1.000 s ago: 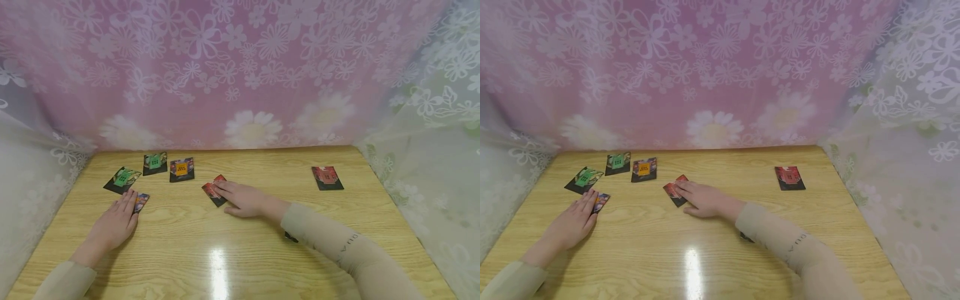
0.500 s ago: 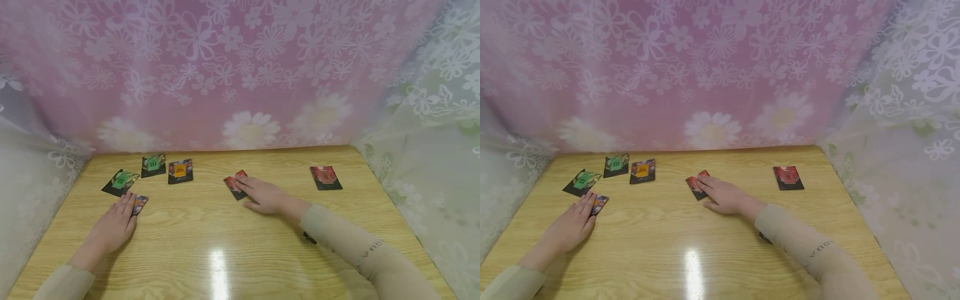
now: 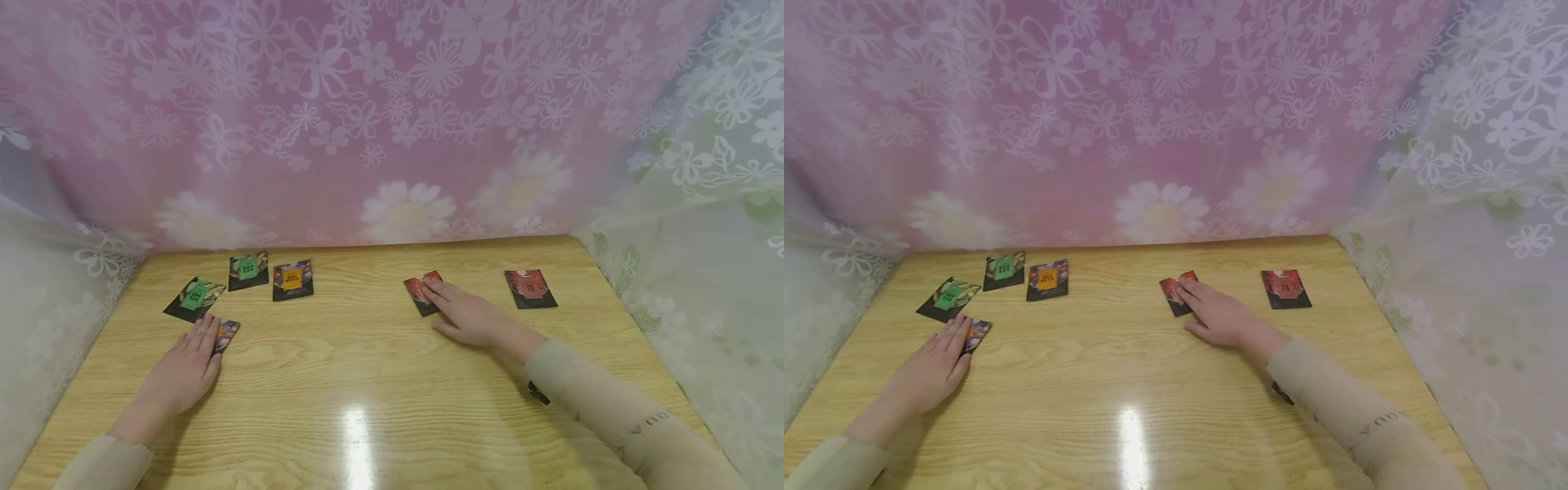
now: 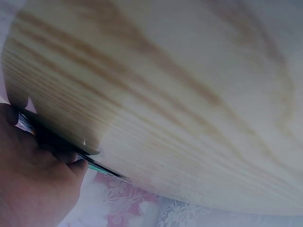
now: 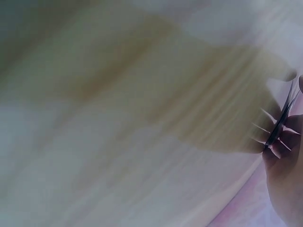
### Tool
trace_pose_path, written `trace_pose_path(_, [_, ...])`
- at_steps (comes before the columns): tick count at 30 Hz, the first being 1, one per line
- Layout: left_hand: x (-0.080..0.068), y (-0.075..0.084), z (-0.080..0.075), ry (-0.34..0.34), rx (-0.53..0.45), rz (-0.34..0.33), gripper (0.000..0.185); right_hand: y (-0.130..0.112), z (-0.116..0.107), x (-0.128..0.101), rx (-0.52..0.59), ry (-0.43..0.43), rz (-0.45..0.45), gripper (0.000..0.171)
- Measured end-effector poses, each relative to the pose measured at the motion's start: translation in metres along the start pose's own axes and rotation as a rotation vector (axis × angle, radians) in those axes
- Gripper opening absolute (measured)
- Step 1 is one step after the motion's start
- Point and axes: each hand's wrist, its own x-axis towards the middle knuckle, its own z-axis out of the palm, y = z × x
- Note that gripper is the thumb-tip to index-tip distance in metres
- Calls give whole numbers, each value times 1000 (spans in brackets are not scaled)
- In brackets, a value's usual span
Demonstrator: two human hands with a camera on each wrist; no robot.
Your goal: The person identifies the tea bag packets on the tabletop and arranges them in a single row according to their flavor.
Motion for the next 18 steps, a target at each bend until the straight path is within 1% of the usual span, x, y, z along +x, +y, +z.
trace_pose_path(8, [0,-1,1,2,0,-2,69,11,-2,-19,18,15,72,76])
trace_pose_path(18, [1,-3,3,1,-1,4,69,18,-1,-36,-9,42,117,76])
